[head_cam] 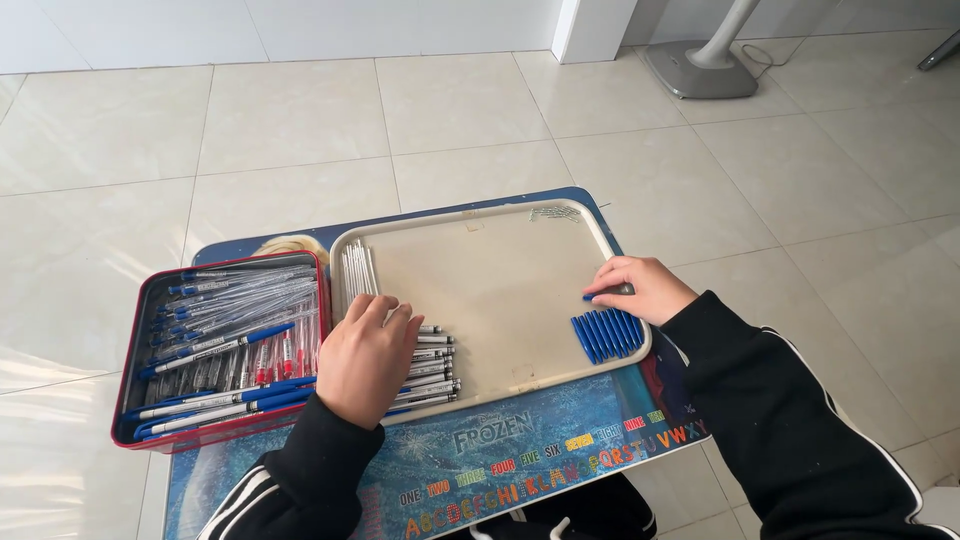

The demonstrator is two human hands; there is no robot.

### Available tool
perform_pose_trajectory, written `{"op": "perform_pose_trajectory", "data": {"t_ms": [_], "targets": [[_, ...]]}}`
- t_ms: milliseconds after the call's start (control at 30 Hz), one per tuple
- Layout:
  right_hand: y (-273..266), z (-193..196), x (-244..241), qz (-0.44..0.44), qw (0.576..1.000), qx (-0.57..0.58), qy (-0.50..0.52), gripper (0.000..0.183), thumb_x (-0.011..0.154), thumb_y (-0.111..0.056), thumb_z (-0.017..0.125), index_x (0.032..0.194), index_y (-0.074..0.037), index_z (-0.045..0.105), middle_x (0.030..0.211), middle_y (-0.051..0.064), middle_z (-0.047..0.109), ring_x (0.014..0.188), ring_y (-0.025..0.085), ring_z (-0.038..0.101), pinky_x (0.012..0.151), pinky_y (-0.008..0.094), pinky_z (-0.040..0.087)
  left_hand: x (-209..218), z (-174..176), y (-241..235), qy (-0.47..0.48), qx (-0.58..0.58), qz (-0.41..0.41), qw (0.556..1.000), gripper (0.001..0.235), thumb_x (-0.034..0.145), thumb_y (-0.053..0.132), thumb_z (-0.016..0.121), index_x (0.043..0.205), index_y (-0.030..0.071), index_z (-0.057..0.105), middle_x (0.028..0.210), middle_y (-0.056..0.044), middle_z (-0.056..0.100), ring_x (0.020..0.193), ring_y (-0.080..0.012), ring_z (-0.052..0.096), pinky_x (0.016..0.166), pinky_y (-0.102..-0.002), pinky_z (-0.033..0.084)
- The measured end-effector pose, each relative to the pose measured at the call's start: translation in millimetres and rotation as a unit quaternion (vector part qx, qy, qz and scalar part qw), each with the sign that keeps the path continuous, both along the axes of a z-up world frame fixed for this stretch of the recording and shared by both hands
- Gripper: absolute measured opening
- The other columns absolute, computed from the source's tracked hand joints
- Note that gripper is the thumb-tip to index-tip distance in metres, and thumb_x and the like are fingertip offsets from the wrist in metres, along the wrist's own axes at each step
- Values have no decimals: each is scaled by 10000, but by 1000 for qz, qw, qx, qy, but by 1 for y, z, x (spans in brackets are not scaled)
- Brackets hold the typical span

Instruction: Assembling pens by inserting ink refills into pen bodies and organizing them on a tray.

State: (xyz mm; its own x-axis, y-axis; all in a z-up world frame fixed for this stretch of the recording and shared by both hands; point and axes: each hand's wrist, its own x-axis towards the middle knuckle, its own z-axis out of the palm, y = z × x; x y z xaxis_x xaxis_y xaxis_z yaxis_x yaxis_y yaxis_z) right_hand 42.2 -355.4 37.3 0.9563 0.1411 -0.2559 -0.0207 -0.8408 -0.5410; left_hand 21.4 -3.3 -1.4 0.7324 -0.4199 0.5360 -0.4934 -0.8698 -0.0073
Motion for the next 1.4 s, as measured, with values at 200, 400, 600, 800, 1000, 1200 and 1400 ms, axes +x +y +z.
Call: {"op": "perform_pose_trajectory", "data": {"t_ms": [200,400,600,800,1000,1200,1400], "targets": [[-9,-5,3,10,1000,13,6,265,908,-230,608,1034,-37,738,1093,103,696,1072,296,640,962,439,495,-3,12,3,-17,-31,9,999,156,882,244,643,879,119,736,820,-41,662,855,-185,639,639,-235,530],[-15,-13,10,-18,999,16,34,367,927,-358,563,955,-69,787,989,106,710,934,277,679,852,379,537,-10,40,49,-55,-107,71,990,133,898,278,658,880,164,724,860,13,664,865,-182,645,698,-264,526],[-24,-22,14,52,997,-13,-62,350,917,-352,544,869,-98,780,914,122,744,954,322,682,876,438,514,-25,48,107,-33,-96,198,975,86,940,258,670,935,195,728,865,33,665,880,-187,648,745,-289,525],[-10,-11,5,23,997,-27,-73,278,859,-293,586,948,-147,806,993,-30,778,951,103,703,884,231,484,-28,33,159,231,-62,197,951,181,829,184,579,940,158,719,854,-81,650,863,-324,573,798,-429,459],[38,14,-27,141,969,43,-198,217,818,-260,620,923,-155,778,881,-23,758,808,101,717,809,241,553,-9,14,162,213,2,199,957,242,795,173,635,1033,191,676,910,-88,603,898,-309,561,782,-428,465],[89,18,-47,183,958,133,-174,200,864,-235,613,826,-157,794,828,-24,780,775,163,739,749,310,566,4,41,144,282,128,255,916,143,794,263,703,933,242,728,924,-27,667,966,-188,609,857,-327,476],[115,19,-45,201,934,163,-246,162,875,-227,624,920,-162,765,841,-9,739,793,159,717,747,311,559,-11,54,127,133,97,158,974,97,859,213,642,918,164,702,798,-57,666,805,-216,656,744,-353,515]]}}
